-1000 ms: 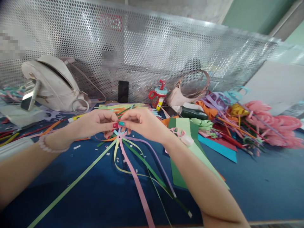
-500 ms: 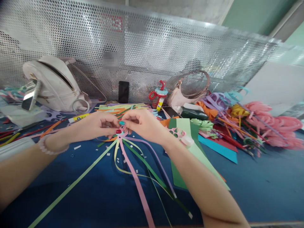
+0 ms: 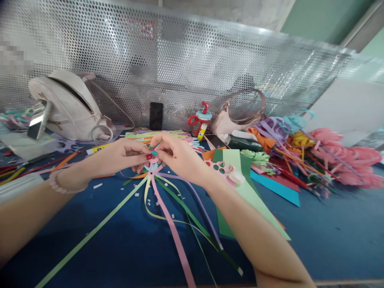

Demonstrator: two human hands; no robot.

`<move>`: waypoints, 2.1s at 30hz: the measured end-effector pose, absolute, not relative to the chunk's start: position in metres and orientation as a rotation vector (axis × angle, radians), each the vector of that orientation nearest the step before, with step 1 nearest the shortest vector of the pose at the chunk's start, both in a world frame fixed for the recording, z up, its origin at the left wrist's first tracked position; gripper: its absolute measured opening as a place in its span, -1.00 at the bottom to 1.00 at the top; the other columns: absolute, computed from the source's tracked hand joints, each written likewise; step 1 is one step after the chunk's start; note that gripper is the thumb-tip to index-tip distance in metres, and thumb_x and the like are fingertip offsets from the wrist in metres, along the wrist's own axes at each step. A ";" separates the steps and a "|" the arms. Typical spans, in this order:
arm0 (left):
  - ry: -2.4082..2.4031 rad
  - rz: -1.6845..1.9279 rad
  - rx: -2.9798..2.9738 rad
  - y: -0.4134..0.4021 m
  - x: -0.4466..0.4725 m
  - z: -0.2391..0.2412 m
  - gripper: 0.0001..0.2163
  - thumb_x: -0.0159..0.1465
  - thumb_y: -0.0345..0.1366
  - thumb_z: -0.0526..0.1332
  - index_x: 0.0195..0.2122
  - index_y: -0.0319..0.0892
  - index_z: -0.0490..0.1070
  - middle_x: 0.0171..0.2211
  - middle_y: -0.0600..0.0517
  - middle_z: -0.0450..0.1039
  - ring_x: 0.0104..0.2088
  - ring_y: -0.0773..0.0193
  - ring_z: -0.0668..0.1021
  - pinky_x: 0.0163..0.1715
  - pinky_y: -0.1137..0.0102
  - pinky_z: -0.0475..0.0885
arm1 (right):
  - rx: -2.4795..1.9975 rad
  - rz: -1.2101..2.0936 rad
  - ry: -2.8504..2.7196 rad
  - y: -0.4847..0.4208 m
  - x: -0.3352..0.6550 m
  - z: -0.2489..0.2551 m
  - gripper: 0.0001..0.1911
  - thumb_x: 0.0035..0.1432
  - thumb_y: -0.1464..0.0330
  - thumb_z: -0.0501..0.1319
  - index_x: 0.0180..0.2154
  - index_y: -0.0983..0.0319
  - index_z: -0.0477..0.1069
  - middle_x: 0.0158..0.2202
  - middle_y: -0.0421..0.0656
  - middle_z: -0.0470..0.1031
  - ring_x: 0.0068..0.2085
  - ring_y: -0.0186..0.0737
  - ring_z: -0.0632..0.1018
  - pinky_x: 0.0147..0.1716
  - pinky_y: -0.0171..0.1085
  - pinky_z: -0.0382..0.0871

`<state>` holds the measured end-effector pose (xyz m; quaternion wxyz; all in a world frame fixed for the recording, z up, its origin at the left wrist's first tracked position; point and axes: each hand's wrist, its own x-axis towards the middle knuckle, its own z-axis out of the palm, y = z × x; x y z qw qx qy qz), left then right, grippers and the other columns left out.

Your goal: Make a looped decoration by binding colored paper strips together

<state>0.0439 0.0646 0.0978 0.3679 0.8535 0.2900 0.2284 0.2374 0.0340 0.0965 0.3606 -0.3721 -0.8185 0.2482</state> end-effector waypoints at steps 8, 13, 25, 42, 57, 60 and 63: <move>0.670 0.546 2.184 0.072 0.042 0.095 -0.78 0.25 -0.20 0.10 -0.33 -0.22 0.44 -0.47 0.06 0.44 -0.52 0.41 0.45 -0.51 0.54 0.36 | -0.901 0.605 -2.094 0.033 0.239 0.100 -0.83 0.14 0.50 0.07 -0.20 0.21 0.22 -0.35 -0.21 0.36 -0.32 -0.36 0.44 -0.40 -0.37 0.30; 0.356 0.019 2.688 0.060 0.046 0.075 -0.85 0.18 -0.30 0.21 -0.23 -0.17 0.46 -0.24 0.01 0.48 -0.25 0.27 0.50 -0.21 0.45 0.33 | -0.901 0.585 -2.064 0.032 0.243 0.103 -0.86 0.14 0.49 0.08 -0.22 0.21 0.22 -0.37 -0.22 0.35 -0.38 -0.40 0.41 -0.45 -0.40 0.26; 0.077 -0.370 2.769 0.026 0.062 0.062 -0.80 0.08 -0.34 0.31 -0.24 -0.13 0.46 -0.22 0.01 0.51 -0.26 0.18 0.52 -0.41 0.40 0.30 | -0.881 0.535 -2.186 0.030 0.241 0.106 -0.85 0.10 0.54 0.05 -0.26 0.25 0.28 -0.34 -0.19 0.34 -0.40 -0.42 0.40 -0.45 -0.40 0.27; -0.426 -0.089 2.956 -0.020 0.074 0.046 -0.82 0.21 -0.34 0.09 -0.23 -0.11 0.45 -0.35 -0.01 0.41 -0.44 0.20 0.42 -0.61 0.31 0.23 | -0.686 0.500 -2.332 0.032 0.243 0.107 -0.77 0.12 0.56 0.05 -0.27 0.22 0.42 -0.31 -0.19 0.48 -0.30 -0.35 0.47 -0.29 -0.33 0.34; -0.008 0.278 2.213 0.060 0.052 0.083 -0.80 0.08 -0.60 0.10 -0.44 -0.22 0.44 -0.36 0.01 0.39 -0.35 0.34 0.44 -0.29 0.47 0.36 | -0.829 0.424 -2.260 0.030 0.241 0.109 -0.71 0.03 0.59 0.01 -0.34 0.25 0.46 -0.33 -0.18 0.54 -0.30 -0.34 0.51 -0.31 -0.34 0.38; 0.125 0.592 1.941 0.075 0.053 0.071 -0.90 0.16 -0.48 0.15 -0.41 -0.23 0.44 -0.40 0.03 0.40 -0.38 0.37 0.45 -0.35 0.49 0.39 | -0.846 0.309 -2.191 0.031 0.243 0.106 -0.70 0.01 0.59 0.03 -0.29 0.25 0.47 -0.25 -0.15 0.53 -0.27 -0.32 0.51 -0.37 -0.36 0.38; 0.317 0.780 1.617 0.086 0.057 0.058 -0.95 0.15 -0.37 0.22 -0.41 -0.23 0.43 -0.44 0.07 0.39 -0.46 0.42 0.46 -0.43 0.51 0.44 | -0.774 0.127 -2.146 0.034 0.245 0.104 -0.65 0.00 0.59 0.04 -0.21 0.22 0.45 -0.21 -0.14 0.51 -0.21 -0.28 0.50 -0.32 -0.32 0.40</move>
